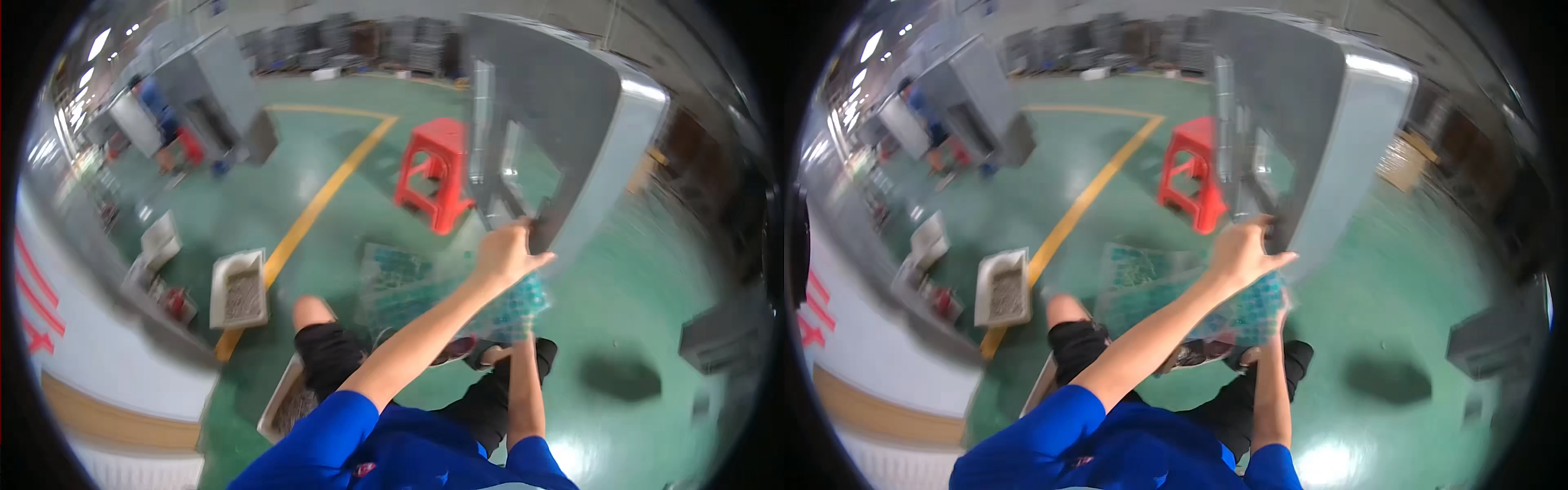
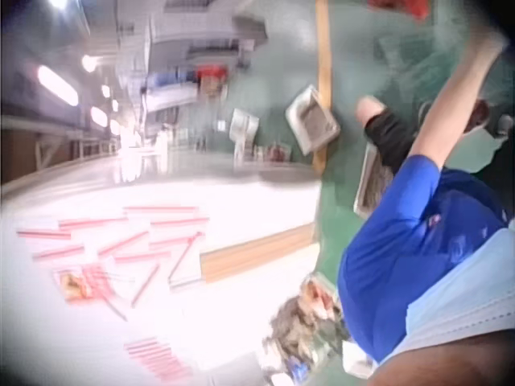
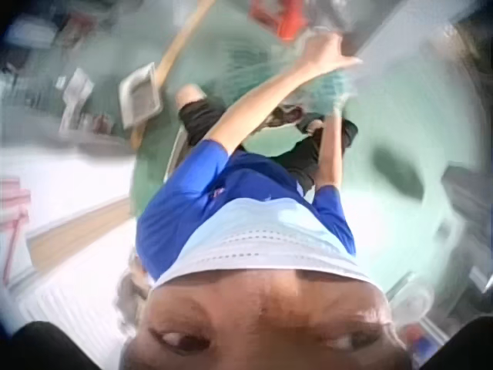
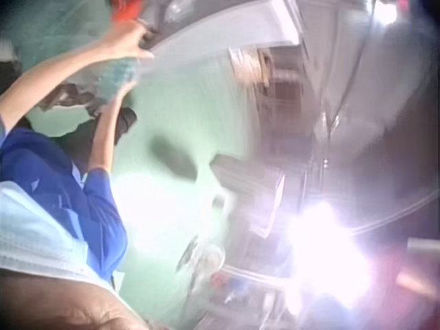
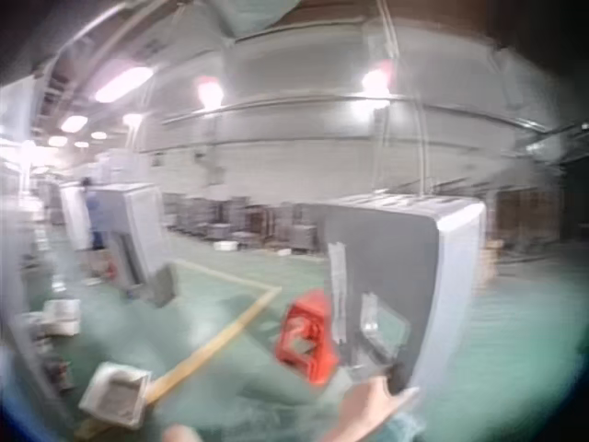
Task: Apply green circular stickers to the designated spots on a metal frame.
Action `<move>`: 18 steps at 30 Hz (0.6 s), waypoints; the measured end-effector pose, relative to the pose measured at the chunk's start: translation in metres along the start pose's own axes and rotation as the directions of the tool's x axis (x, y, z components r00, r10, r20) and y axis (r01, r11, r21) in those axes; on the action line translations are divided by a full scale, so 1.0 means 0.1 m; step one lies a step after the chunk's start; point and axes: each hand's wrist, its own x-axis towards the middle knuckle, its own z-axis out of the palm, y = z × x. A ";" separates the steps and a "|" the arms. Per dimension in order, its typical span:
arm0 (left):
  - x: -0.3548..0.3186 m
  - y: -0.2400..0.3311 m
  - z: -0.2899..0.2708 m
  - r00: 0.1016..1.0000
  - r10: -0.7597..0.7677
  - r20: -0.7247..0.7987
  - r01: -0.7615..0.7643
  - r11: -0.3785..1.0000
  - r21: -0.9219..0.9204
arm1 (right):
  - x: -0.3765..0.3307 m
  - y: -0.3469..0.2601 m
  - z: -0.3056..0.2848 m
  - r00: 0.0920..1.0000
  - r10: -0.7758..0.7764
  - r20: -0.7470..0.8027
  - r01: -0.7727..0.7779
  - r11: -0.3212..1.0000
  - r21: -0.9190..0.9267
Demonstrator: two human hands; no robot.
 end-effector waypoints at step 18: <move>-0.38 -0.98 -0.88 0.956 -0.194 -0.220 0.210 0.976 0.050 | -0.22 -0.23 -0.02 0.929 0.094 0.359 -0.064 0.993 -0.095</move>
